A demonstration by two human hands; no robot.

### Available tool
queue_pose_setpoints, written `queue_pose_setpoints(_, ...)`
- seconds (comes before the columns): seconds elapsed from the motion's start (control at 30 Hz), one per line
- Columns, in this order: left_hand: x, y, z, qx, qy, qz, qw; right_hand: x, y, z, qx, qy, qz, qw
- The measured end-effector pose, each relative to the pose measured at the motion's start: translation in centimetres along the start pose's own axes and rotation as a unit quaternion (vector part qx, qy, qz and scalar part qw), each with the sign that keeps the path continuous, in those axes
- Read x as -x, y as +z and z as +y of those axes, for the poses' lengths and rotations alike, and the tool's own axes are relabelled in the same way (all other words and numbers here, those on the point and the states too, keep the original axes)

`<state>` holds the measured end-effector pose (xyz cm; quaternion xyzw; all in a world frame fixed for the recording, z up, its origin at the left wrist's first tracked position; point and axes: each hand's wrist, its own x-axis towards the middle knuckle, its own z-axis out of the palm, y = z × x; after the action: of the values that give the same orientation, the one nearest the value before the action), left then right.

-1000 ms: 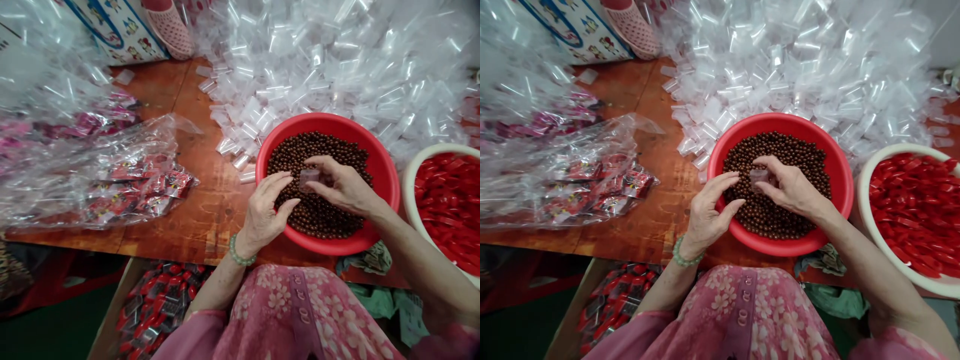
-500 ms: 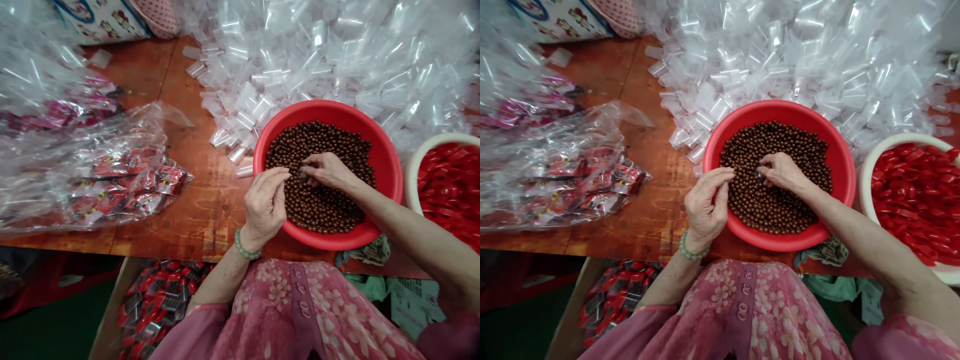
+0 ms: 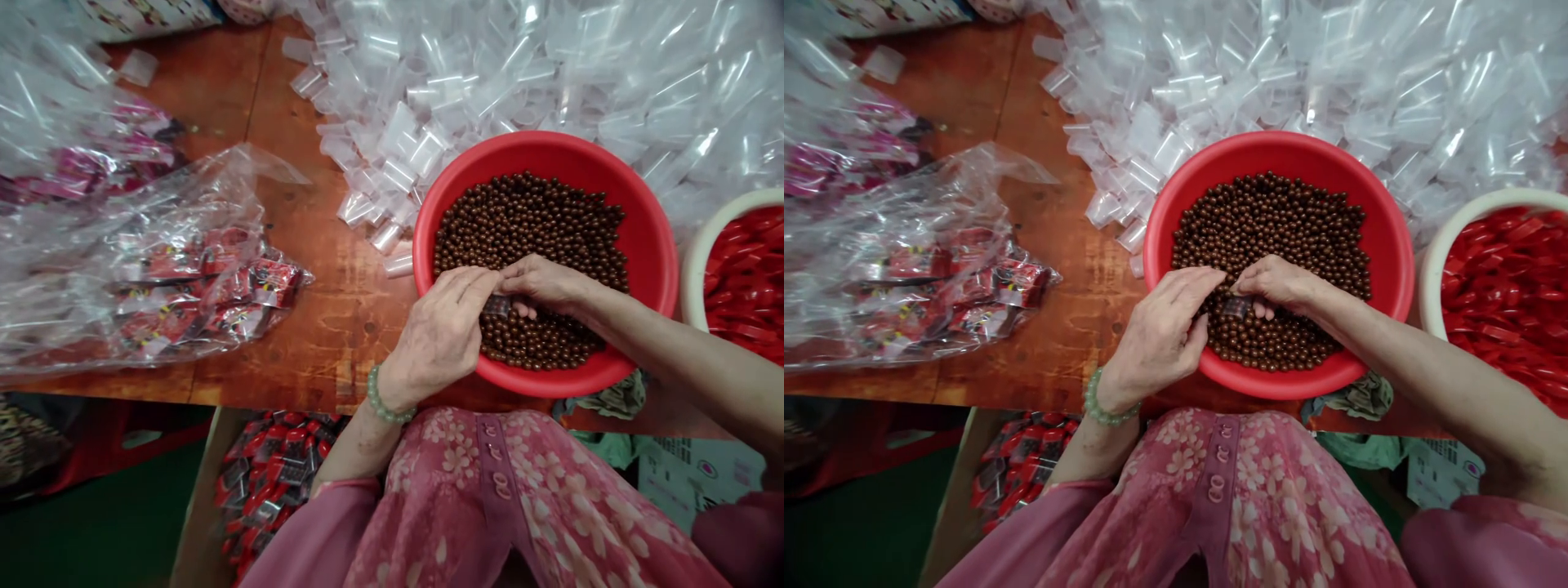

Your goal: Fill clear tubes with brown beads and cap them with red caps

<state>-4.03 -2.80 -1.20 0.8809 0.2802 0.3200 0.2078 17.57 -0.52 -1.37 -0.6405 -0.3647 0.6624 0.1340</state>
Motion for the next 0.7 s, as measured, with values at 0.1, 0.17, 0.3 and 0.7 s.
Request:
queue_pose_setpoints(0.1, -0.1, -0.3, 0.2, 0.015, -0.004, -0.052, 0.999, -0.5, -0.1, 0.6, -0.063, -0.008, -0.071, 0.995)
queue_pose_setpoints(0.17, -0.2, -0.4, 0.3, 0.009, -0.017, -0.089, 0.996, -0.9, -0.1, 1.0, -0.096, -0.024, -0.104, 0.99)
queue_pose_setpoints(0.3, -0.7, 0.2, 0.7, -0.025, -0.05, -0.098, 0.994, -1.1, 0.0, 1.4, -0.107, -0.039, -0.14, 0.984)
queue_pose_setpoints(0.7, -1.8, -0.5, 0.6, 0.123, -0.121, 0.035, 0.984, 2.2, -0.9, -0.3, 0.212, -0.199, -0.074, 0.954)
